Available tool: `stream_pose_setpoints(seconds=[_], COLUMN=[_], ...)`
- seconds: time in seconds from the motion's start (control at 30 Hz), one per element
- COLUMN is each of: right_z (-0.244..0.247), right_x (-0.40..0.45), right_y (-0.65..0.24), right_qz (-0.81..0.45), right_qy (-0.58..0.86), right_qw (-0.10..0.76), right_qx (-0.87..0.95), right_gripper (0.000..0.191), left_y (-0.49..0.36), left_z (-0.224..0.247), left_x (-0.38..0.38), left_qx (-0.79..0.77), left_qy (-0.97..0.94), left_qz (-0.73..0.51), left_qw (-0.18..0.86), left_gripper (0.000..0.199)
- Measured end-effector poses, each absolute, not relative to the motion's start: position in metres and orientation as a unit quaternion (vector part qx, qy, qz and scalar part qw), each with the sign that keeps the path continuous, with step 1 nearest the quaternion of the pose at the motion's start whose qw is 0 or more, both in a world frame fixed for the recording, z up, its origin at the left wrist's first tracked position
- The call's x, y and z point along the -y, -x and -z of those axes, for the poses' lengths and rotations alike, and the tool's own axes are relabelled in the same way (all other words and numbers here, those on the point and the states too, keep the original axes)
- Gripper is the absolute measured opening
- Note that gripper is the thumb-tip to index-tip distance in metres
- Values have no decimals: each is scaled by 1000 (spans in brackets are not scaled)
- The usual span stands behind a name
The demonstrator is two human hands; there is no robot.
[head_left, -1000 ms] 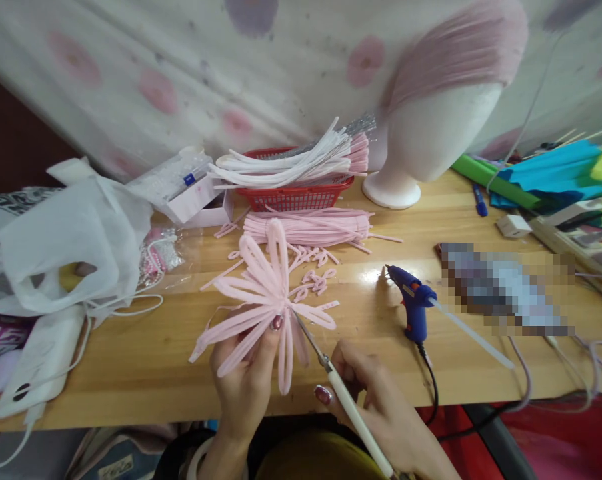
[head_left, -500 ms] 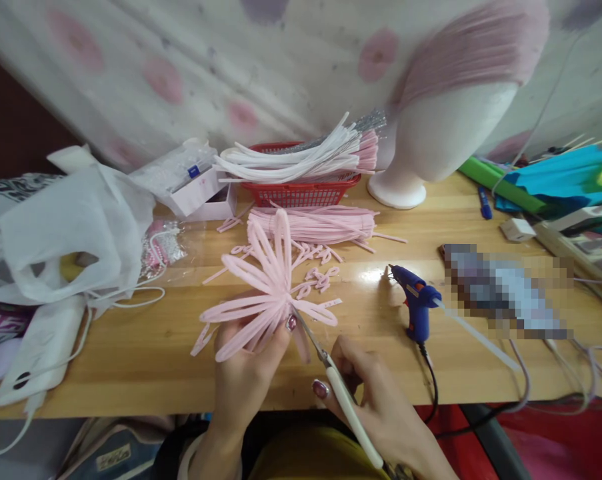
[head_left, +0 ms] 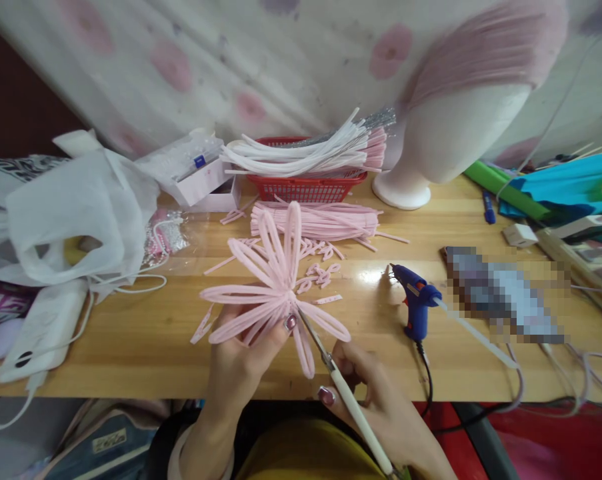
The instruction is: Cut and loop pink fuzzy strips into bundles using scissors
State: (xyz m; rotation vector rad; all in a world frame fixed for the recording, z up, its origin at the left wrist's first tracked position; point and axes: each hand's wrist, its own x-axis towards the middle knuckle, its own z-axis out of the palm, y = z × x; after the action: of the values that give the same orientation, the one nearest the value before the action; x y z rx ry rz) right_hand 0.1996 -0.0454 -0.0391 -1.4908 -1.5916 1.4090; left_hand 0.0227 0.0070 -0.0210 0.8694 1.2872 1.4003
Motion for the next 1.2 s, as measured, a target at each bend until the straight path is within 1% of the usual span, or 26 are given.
stream_pose_setpoints(seconds=[0.17, 0.3, 0.43, 0.6, 0.77, 1.03, 1.13, 1.2], right_z=[42, 43, 42, 42, 42, 40, 42, 45], right_x=[47, 48, 50, 52, 54, 56, 57, 57], right_y=[-201, -202, -200, -198, -197, -201, -202, -203], right_qz=[-514, -502, -485, -470, -469, -447, -451, -452], right_qy=[551, 559, 575, 591, 608, 618, 613, 609], right_qw=[273, 275, 280, 295, 301, 294, 291, 289], right_qx=[598, 599, 596, 586, 565, 575, 580, 584], right_gripper=[30, 31, 31, 34, 37, 30, 25, 25], left_y=[-23, -23, -25, -25, -26, -28, -28, -28], left_z=[22, 20, 21, 23, 25, 25, 24, 23], left_x=[-6, -7, -8, -8, -10, -11, -12, -13], left_qx=[-530, -528, -528, -531, -525, -517, -503, -498], left_qy=[-361, -377, -389, -391, -401, -409, -408, -406], left_qz=[-585, -579, -572, -558, -557, -546, -547, -551], left_qw=[496, 494, 493, 504, 504, 516, 531, 533], left_gripper=[48, 49, 46, 37, 38, 40, 40, 41])
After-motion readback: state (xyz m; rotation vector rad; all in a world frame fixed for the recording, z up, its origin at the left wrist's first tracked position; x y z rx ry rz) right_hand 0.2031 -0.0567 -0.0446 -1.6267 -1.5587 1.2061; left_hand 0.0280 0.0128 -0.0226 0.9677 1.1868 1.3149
